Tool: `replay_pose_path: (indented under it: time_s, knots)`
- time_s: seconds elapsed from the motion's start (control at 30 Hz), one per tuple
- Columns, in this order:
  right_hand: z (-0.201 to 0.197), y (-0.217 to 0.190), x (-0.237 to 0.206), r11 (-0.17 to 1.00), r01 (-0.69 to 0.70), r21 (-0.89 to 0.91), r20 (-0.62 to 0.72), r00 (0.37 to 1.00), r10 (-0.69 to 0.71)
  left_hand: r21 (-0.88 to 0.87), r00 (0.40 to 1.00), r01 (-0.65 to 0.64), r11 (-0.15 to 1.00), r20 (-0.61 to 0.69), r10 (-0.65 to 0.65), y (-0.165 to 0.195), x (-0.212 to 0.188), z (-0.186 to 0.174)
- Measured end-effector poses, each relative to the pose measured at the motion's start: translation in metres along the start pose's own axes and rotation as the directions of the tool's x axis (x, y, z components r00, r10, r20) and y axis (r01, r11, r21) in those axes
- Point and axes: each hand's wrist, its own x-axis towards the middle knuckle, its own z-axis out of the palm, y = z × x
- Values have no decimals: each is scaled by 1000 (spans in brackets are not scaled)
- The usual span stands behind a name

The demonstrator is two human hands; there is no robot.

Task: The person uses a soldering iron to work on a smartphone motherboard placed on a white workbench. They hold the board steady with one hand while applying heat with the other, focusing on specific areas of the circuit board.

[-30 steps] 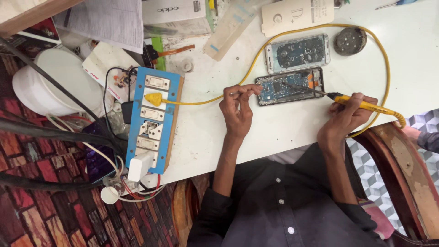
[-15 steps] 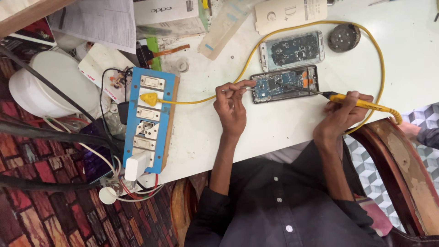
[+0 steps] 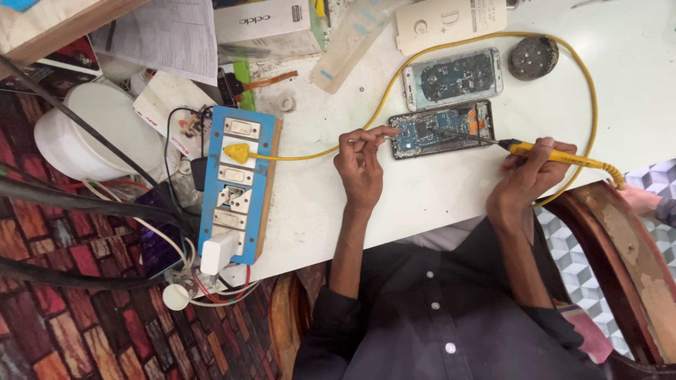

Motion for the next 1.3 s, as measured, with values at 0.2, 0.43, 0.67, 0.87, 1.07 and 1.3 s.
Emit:
replay_pose_path:
  time_s: [0.2, 0.43, 0.67, 0.87, 1.07, 1.3]
  knots:
    - [-1, -1, 1, 996, -35, 88, -77, 996, 42, -104, 1000, 22, 994, -15, -24, 1, 1, 2]
    - [0, -4, 1, 999, -25, 43, 1, 1000, 25, -230, 999, 16, 973, -24, -22, 0, 2, 3]
    - [3, -9, 1, 998, -62, -11, -21, 998, 62, -213, 1000, 18, 977, -16, -21, -1, -3, 3]
    - [1, -9, 1, 999, -40, 24, -24, 999, 41, -196, 1000, 21, 980, -17, -25, 0, 0, 4]
    - [-1, -5, 2, 999, -37, 26, -10, 999, 37, -194, 1000, 10, 981, -20, -14, 1, 3, 4]
    - [-2, -5, 1, 1000, 22, 11, 35, 999, -22, -149, 1000, 11, 989, -18, -14, 0, 3, 3]
